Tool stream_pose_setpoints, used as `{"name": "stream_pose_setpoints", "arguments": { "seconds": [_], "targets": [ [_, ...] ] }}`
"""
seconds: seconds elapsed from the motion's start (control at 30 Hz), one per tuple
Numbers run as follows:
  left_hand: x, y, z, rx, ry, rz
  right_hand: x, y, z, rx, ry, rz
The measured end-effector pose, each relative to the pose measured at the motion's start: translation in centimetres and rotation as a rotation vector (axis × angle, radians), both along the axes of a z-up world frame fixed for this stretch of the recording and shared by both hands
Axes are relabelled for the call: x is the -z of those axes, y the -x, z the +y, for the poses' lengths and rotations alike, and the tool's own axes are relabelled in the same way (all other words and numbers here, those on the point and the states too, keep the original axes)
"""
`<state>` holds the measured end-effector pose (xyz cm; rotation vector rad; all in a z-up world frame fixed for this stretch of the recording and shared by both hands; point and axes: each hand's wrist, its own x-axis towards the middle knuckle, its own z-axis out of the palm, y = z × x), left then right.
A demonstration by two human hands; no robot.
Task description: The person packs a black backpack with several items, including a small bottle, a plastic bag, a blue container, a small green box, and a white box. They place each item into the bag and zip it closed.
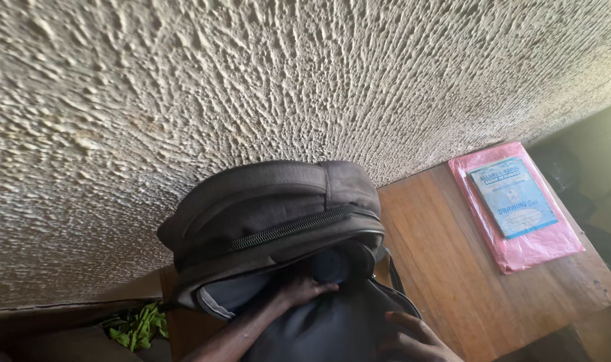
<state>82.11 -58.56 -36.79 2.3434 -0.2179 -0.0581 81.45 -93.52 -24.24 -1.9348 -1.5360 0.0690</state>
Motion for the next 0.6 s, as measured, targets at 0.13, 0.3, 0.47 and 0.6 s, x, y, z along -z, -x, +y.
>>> {"name": "stream_pose_setpoints", "arguments": {
  "seconds": [0.13, 0.3, 0.47, 0.6],
  "targets": [
    [-2.1, -0.4, 0.4, 0.028, -0.032, -0.065, 2.5, 0.0, -1.5, -0.015, 0.137, 0.258],
    [-5.6, -1.2, -0.4, 0.031, -0.110, 0.049, 2.6, 0.0, -0.6, -0.077, 0.018, 0.192],
    [-5.3, -1.1, -0.7, 0.006, -0.048, -0.014, -1.3, -0.6, 1.1, -0.114, -0.093, 0.032],
    [-3.4, -0.9, -0.3, 0.069, 0.102, 0.096, -3.8, -1.5, 2.0, -0.206, -0.125, -0.021]
  ]
}}
